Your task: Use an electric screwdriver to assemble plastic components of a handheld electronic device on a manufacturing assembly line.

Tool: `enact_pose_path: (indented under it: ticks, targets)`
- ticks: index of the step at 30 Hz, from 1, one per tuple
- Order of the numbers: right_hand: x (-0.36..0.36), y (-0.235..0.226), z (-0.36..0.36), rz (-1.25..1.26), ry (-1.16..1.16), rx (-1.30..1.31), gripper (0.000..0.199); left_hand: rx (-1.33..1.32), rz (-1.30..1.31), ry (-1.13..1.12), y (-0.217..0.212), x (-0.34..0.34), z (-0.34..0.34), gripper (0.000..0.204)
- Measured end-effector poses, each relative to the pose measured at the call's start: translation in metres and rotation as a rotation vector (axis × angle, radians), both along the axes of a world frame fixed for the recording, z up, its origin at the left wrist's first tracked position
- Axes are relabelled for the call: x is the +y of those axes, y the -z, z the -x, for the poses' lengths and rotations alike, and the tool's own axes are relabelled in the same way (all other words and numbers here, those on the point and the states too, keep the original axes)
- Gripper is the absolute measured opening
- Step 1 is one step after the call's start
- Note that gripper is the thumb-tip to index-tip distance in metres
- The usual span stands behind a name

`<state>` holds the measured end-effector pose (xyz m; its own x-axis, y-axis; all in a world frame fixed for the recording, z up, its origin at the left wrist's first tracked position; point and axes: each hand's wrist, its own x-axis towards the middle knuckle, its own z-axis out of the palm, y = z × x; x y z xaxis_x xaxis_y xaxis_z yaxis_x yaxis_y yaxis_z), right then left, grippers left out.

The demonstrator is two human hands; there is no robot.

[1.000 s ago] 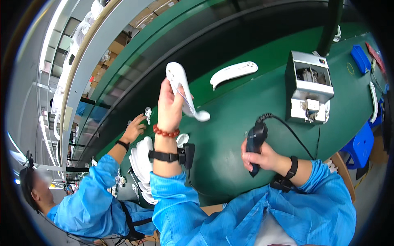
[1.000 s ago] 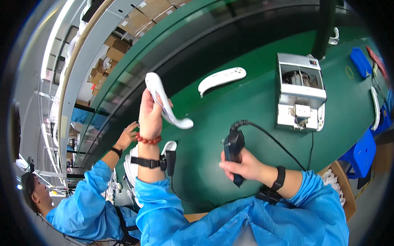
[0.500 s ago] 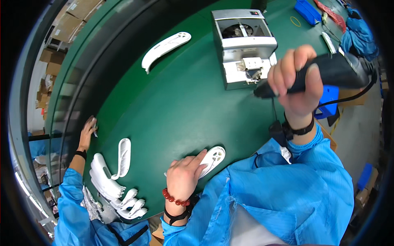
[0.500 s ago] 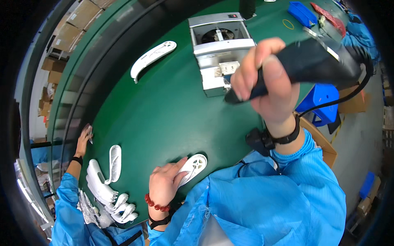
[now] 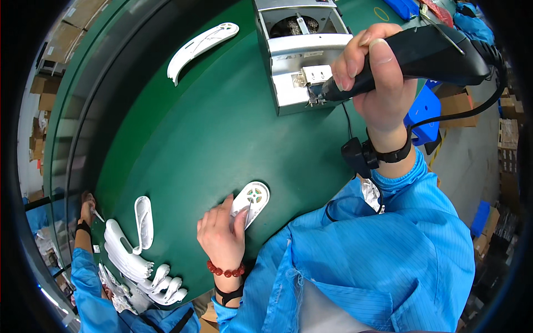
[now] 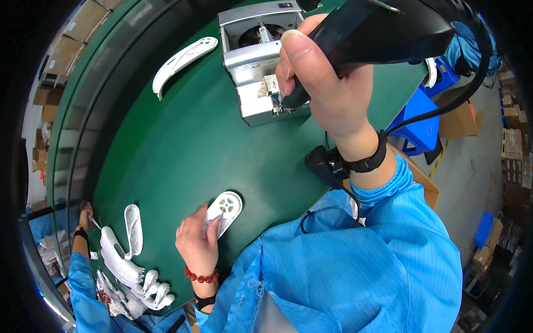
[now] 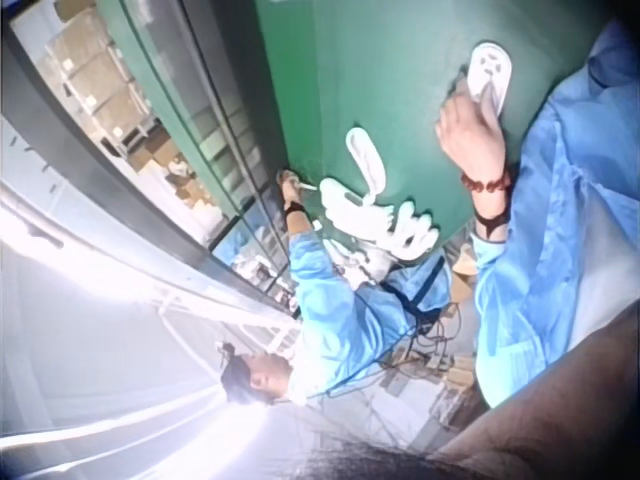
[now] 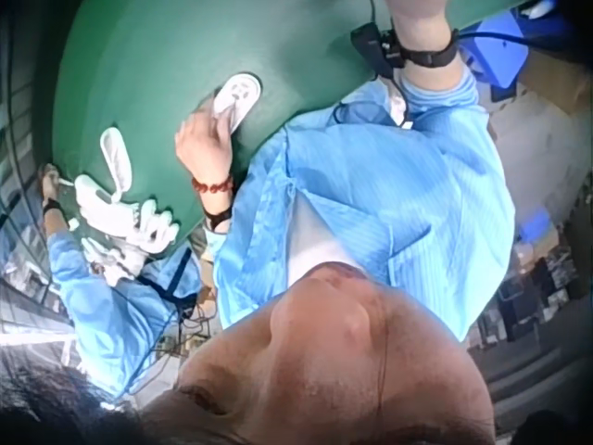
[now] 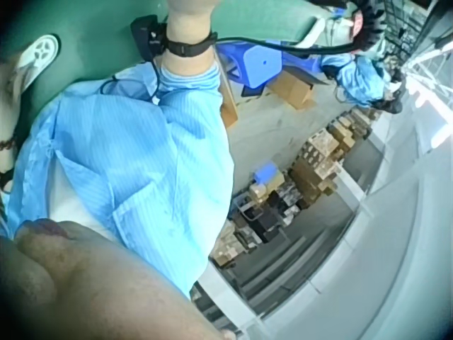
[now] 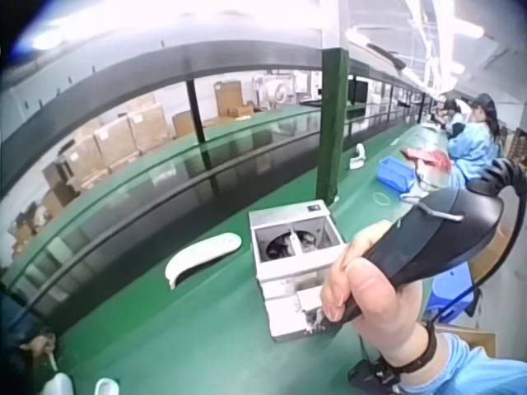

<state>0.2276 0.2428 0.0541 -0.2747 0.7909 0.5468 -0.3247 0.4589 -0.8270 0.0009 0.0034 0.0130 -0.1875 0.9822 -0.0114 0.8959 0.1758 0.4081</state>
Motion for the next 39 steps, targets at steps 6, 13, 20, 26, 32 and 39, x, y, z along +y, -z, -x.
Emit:
enact_pose_path:
  ticks: [6,13,20,26,32,39]
  targets:
    - [-0.002,0.001,0.001,0.054,-0.009,0.114,0.013,-0.016,0.008,-0.002,-0.001,0.0,0.005,0.033]
    - [-0.002,0.008,-0.001,0.015,0.018,0.045,0.013,-0.051,0.044,-0.015,-0.001,0.001,0.002,0.029]
    - [0.001,0.007,0.001,-0.001,-0.018,0.105,0.012,-0.01,0.027,-0.018,0.0,0.0,0.0,0.029]
    - [0.004,0.007,-0.001,-0.018,0.009,0.08,0.012,-0.004,-0.012,0.005,0.003,0.005,0.003,0.031]
    - [0.019,-0.012,-0.057,0.314,-0.007,0.388,0.033,-0.35,0.115,0.01,-0.024,0.012,0.025,0.041]
    - [0.041,0.043,-0.07,0.755,0.172,-0.244,0.045,-0.994,0.028,0.162,-0.02,0.185,-0.017,0.071]
